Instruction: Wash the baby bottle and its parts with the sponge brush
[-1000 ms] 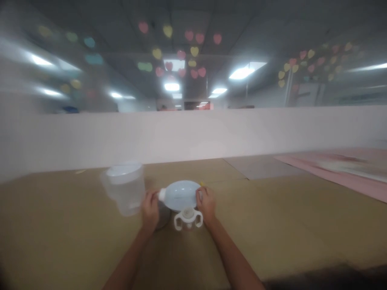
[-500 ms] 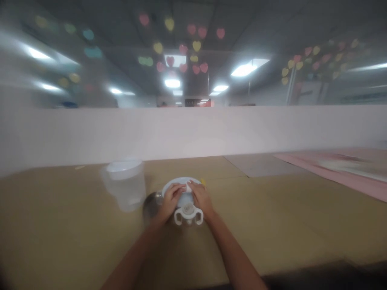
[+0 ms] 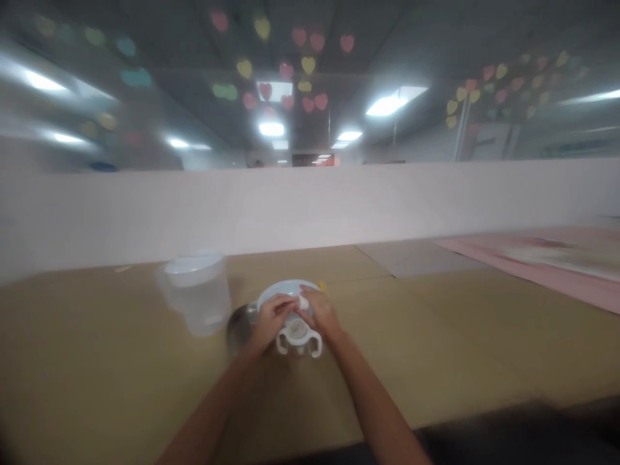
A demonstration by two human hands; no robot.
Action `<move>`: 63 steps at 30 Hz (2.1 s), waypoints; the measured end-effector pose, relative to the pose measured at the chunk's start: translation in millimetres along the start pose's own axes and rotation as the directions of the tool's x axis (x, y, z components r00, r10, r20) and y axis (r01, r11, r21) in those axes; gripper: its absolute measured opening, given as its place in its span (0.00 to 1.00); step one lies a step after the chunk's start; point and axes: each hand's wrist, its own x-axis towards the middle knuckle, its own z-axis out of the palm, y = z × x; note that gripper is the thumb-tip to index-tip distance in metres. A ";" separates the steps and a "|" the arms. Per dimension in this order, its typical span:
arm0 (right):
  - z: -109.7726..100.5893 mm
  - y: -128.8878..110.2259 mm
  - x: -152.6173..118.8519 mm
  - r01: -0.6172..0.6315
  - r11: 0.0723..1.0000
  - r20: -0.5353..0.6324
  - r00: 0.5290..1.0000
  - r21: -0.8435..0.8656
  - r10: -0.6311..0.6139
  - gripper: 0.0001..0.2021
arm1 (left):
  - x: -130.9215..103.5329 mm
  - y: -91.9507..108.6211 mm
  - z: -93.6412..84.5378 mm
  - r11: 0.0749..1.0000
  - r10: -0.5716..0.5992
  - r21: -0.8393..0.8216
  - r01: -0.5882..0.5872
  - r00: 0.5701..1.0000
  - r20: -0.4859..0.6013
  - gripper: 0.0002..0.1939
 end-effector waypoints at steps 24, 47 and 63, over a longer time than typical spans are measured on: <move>-21.2 13.8 0.9 0.404 0.820 -0.102 0.871 -0.406 -0.480 0.13 | -8.5 36.8 0.8 0.934 0.195 0.300 -0.193 0.981 0.024 0.10; -22.5 3.7 -4.4 -0.071 0.905 -0.465 0.873 -0.419 -0.147 0.17 | -29.9 34.6 -6.8 0.914 0.336 0.235 -0.331 0.942 0.021 0.15; -23.3 -12.1 -6.1 0.031 0.973 -0.356 0.928 -0.228 -0.113 0.06 | -46.1 22.2 21.4 0.933 0.210 0.290 -0.213 0.977 0.042 0.11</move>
